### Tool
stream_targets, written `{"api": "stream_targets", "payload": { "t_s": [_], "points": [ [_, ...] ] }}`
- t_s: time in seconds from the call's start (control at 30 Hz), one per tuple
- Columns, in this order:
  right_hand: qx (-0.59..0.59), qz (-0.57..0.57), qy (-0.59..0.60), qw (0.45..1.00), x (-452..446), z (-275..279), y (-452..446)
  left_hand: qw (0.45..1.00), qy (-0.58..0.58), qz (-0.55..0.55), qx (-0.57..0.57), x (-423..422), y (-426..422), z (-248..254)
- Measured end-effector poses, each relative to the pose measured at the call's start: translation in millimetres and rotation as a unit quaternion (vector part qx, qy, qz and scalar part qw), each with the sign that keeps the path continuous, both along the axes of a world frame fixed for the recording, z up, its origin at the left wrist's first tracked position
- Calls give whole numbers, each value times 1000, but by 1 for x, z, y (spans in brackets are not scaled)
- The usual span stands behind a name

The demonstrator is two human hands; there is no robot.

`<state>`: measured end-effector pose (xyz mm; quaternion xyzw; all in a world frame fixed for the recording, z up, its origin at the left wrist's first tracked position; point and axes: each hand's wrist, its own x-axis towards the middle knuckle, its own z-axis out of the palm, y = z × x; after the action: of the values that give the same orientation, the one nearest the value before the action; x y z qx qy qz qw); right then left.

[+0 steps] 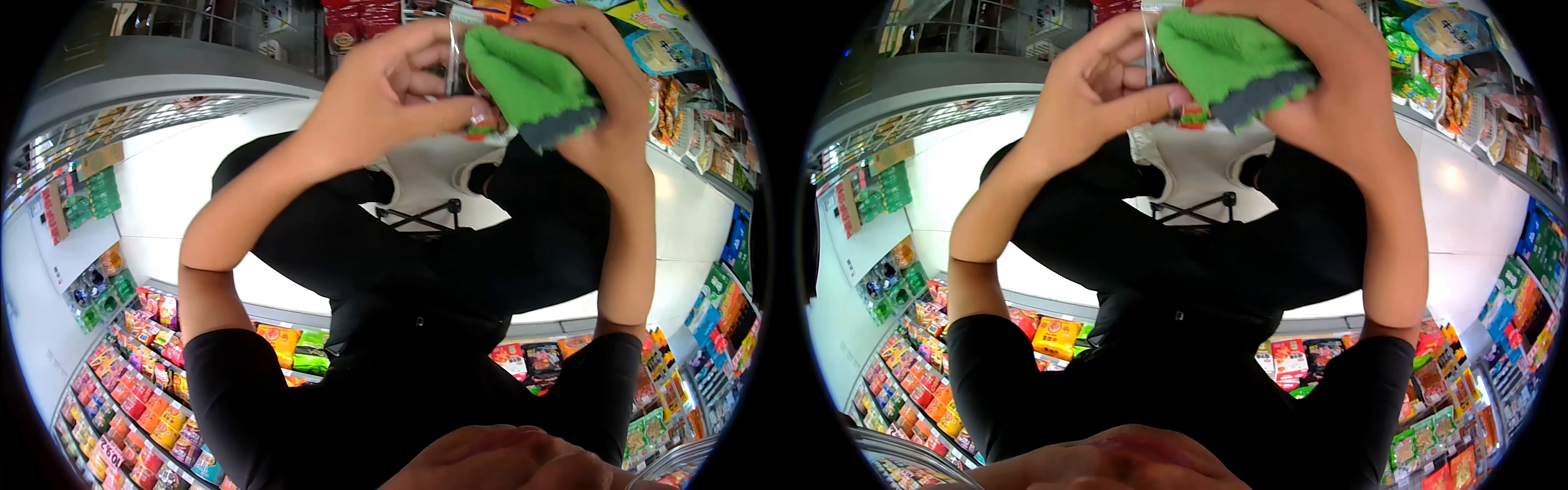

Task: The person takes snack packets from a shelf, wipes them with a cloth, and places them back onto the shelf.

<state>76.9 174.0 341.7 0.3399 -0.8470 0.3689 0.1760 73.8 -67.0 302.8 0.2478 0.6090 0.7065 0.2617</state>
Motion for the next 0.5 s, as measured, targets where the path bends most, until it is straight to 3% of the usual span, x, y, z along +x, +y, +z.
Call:
{"api": "stream_targets", "payload": {
  "t_s": [0.23,0.5],
  "points": [
    [78,18,79,994,5,13,5,999,-28,8,21,6,-12,21],
    [128,-106,104,981,19,12,25,997,-41,0,66,3,-15,21]
  ]
}}
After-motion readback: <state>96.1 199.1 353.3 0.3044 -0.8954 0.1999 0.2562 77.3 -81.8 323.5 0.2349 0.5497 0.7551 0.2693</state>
